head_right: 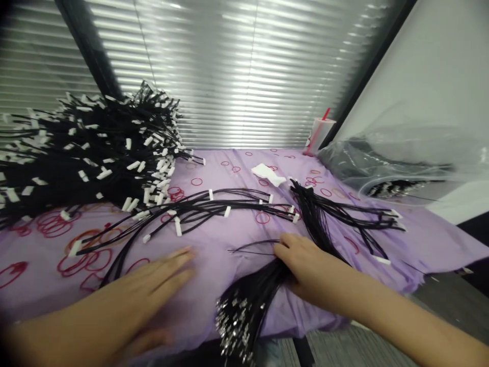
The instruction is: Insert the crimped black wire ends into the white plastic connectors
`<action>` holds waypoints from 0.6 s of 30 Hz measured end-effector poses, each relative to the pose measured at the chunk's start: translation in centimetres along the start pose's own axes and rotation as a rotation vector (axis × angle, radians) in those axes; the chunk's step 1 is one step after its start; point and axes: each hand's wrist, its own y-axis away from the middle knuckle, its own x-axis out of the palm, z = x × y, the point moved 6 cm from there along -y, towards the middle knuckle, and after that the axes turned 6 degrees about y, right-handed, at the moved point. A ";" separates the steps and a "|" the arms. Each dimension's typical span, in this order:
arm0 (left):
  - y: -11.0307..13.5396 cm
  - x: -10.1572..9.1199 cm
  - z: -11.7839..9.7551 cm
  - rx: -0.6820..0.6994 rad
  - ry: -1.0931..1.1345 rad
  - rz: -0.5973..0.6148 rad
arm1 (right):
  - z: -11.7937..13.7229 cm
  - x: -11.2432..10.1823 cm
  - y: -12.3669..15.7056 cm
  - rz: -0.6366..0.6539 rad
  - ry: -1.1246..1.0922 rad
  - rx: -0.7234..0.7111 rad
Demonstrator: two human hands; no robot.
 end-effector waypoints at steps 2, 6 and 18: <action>-0.8 0.9 -0.5 0.025 0.104 0.143 | -0.1 -0.2 0.2 -0.063 0.046 0.004; -1.0 2.2 -0.9 0.013 0.181 0.333 | 0.1 -0.5 0.3 -0.076 0.023 -0.031; 0.9 2.8 -0.1 -0.025 0.085 0.311 | -0.7 -0.7 0.1 -0.021 0.106 0.031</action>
